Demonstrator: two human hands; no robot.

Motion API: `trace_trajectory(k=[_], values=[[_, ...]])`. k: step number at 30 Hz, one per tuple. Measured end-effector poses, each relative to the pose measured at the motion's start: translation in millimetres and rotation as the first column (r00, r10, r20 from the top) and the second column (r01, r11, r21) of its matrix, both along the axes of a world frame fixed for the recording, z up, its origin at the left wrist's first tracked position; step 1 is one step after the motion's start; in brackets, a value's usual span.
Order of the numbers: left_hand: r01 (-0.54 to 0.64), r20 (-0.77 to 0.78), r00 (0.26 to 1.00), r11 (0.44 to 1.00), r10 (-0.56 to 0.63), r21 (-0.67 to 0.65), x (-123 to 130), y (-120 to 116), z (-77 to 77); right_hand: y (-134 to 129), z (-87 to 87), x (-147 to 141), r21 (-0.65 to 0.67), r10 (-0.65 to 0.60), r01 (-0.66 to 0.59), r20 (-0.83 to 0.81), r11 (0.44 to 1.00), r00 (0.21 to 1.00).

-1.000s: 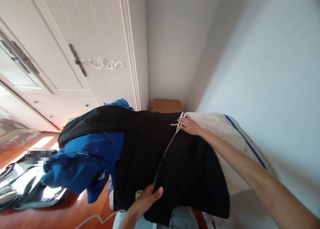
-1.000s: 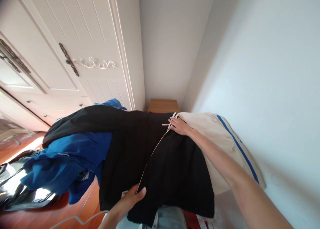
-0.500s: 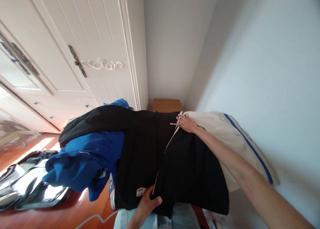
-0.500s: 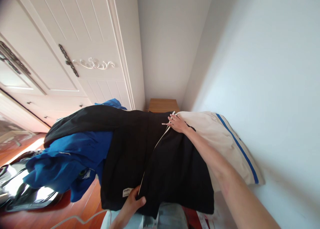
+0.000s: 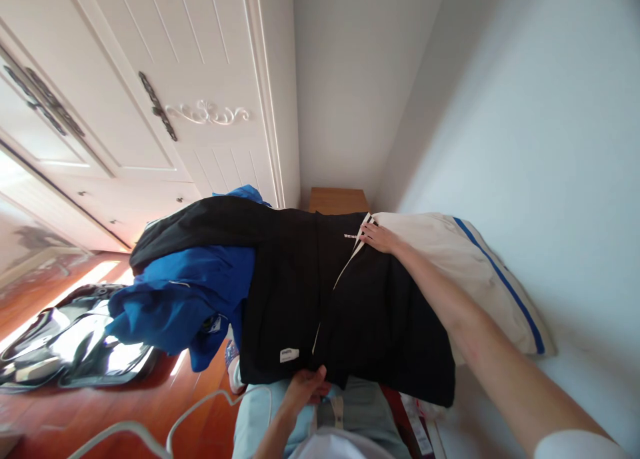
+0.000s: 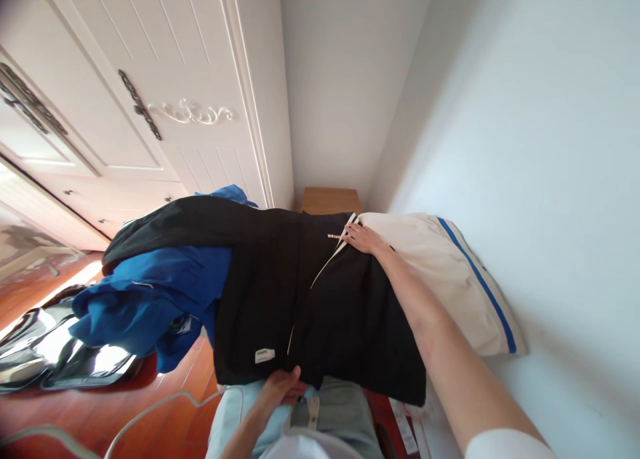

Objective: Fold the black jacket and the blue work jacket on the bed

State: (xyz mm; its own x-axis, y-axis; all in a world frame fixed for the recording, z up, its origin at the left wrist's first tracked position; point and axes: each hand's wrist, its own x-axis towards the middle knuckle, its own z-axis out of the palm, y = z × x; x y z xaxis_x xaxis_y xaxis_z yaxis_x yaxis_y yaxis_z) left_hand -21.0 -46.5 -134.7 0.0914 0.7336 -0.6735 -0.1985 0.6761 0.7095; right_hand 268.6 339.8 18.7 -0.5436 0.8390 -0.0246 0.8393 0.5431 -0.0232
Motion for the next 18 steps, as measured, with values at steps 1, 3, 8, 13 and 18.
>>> trace_trajectory(k=[1, 3, 8, 13, 18], values=[[-0.016, 0.024, 1.000, 0.998, 0.017, -0.053, 0.2, -3.6, -2.6, -0.7, 2.0, -1.0, -0.009, -0.008, 0.008, 0.001, 1.000, 1.000], [-0.139, 0.125, 0.980, 0.982, 0.155, -0.128, 0.9, -9.3, -3.6, -3.4, 6.8, -6.2, -0.024, -0.035, 0.035, 0.002, 0.999, 0.999], [-0.443, 0.482, 0.708, 0.856, 0.516, -0.266, 6.4, -3.0, 10.4, -27.2, 19.7, -41.9, -0.033, -0.056, 0.053, -0.089, 0.998, 0.994], [-0.448, 0.519, 0.617, 0.806, 0.592, -0.388, 17.4, -3.5, 18.5, -67.9, 20.3, -75.0, -0.015, 0.156, -0.161, -0.159, 0.987, 0.975], [-0.470, 0.577, 0.542, 0.789, 0.612, -0.396, 25.3, -22.7, 19.1, -99.3, 17.0, -72.1, -0.065, 0.109, -0.131, -0.269, 0.989, 0.957]])
